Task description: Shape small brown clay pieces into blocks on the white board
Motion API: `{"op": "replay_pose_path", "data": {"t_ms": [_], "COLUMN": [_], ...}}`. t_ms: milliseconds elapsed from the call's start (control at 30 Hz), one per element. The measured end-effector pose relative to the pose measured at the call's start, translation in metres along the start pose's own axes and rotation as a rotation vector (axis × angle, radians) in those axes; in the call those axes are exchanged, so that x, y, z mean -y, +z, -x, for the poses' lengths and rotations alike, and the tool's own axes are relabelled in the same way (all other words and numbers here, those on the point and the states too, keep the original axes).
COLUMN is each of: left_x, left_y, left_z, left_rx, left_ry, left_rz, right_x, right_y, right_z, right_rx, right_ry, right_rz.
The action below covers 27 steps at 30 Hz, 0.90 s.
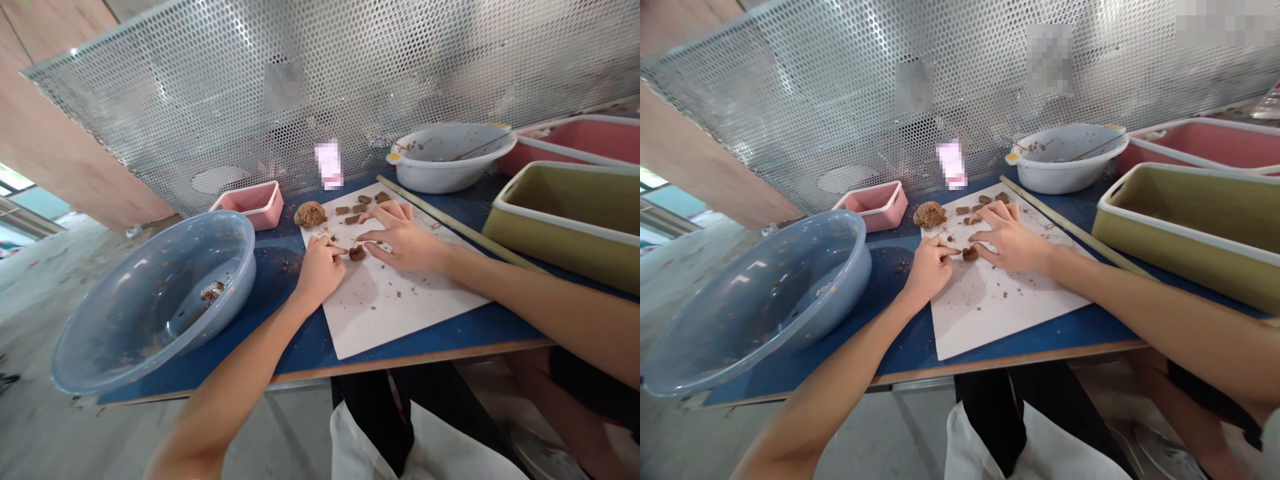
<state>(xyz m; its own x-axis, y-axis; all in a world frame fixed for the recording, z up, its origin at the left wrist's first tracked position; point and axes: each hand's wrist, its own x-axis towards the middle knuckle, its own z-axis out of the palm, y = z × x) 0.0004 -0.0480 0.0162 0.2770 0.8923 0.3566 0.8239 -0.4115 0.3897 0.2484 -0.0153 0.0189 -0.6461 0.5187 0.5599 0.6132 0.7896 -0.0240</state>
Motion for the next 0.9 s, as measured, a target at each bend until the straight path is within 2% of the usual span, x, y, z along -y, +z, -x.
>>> {"op": "replay_pose_path", "data": {"t_ms": [133,233,333,700,900], "left_x": [-0.007,-0.01,-0.011,-0.014,-0.011], "left_y": [0.0,0.001,0.001,0.001,0.004], "left_z": [0.003,0.006,0.007,0.008,0.01], "left_rx": [0.053,0.07,0.067,0.082,0.059], "left_ry": [0.016,0.042,0.06,0.052,0.105], "left_rz": [-0.076,-0.143,-0.179,-0.186,-0.178], "right_x": [0.001,0.006,0.01,0.009,0.012], "right_y": [-0.004,-0.005,-0.005,-0.001,-0.004], "right_z": [0.001,0.002,0.002,0.001,0.002], "right_rx": [0.009,0.016,0.01,0.011,0.067], "right_ry": [-0.179,-0.243,-0.282,-0.267,-0.239], "right_rz": [0.205,0.32,0.344,0.287,0.219]}}
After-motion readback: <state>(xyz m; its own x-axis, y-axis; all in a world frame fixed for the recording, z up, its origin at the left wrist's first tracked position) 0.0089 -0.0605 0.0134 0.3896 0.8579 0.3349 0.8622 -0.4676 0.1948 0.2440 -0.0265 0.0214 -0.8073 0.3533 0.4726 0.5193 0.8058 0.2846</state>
